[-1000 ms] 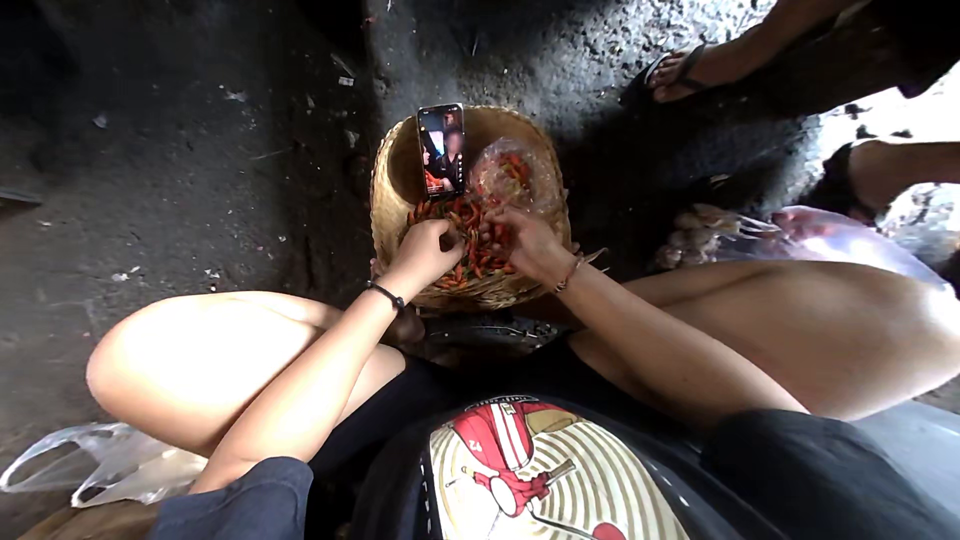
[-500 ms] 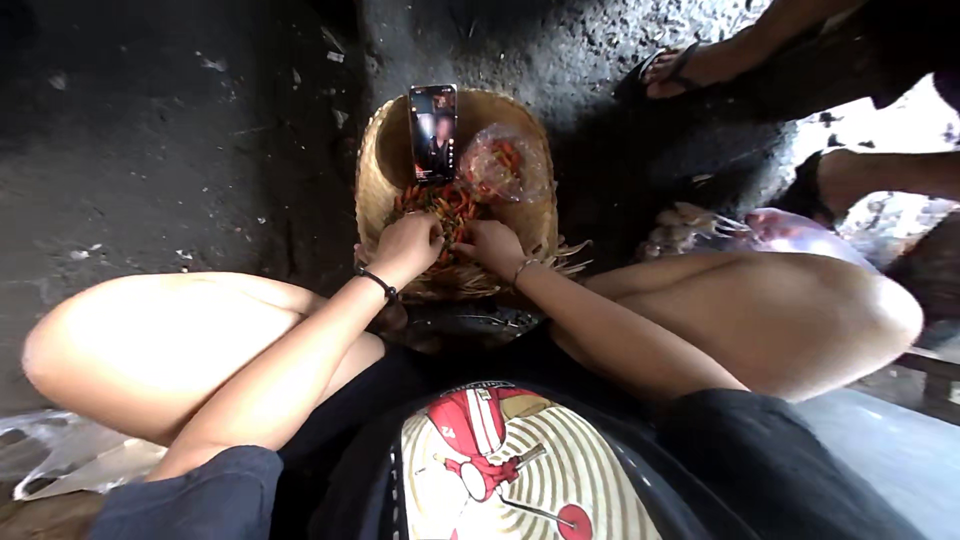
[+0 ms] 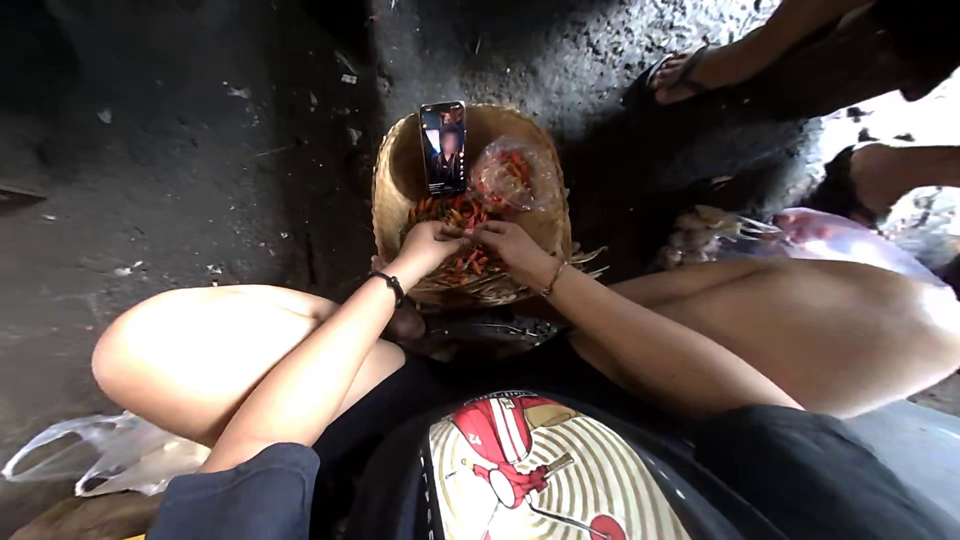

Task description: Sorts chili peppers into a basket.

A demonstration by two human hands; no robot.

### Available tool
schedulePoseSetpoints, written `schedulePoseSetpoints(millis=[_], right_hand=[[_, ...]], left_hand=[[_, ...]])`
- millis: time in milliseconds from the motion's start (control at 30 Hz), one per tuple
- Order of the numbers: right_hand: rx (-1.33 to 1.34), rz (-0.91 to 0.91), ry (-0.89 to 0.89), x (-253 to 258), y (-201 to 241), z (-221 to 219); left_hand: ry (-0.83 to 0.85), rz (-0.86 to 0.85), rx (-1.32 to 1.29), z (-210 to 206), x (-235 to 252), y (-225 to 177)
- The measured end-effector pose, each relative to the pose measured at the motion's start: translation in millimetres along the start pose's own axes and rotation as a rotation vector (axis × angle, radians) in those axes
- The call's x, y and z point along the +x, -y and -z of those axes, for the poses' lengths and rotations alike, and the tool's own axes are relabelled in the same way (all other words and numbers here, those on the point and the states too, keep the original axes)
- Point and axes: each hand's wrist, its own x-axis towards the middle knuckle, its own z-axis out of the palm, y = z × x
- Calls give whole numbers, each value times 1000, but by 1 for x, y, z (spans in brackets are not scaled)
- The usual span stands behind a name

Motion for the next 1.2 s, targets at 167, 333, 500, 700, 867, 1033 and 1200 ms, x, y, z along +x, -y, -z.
schedulePoseSetpoints(millis=[167,333,500,700,867,1033,1200], right_hand=[[122,-1,-18,-2,0,-4],[27,145,-72,-2,1,-2],[-155,296,-69,2,3,2],[-200,315,-64,1,10,9],[-222,363,-56,1,17,9],[27,252,1,-2,23,6],[371,173,112,-7,24,2]], left_hand=[[34,69,-241,-3,-7,-4],[17,12,-302,-6,-7,-4],[23,-15,-325,-5,-9,-8],[44,-125,-183,-8,-11,-12],[54,-198,-78,-5,-10,-9],[18,-368,-68,-4,-13,-8],[-45,-582,-128,-9,-10,-3]])
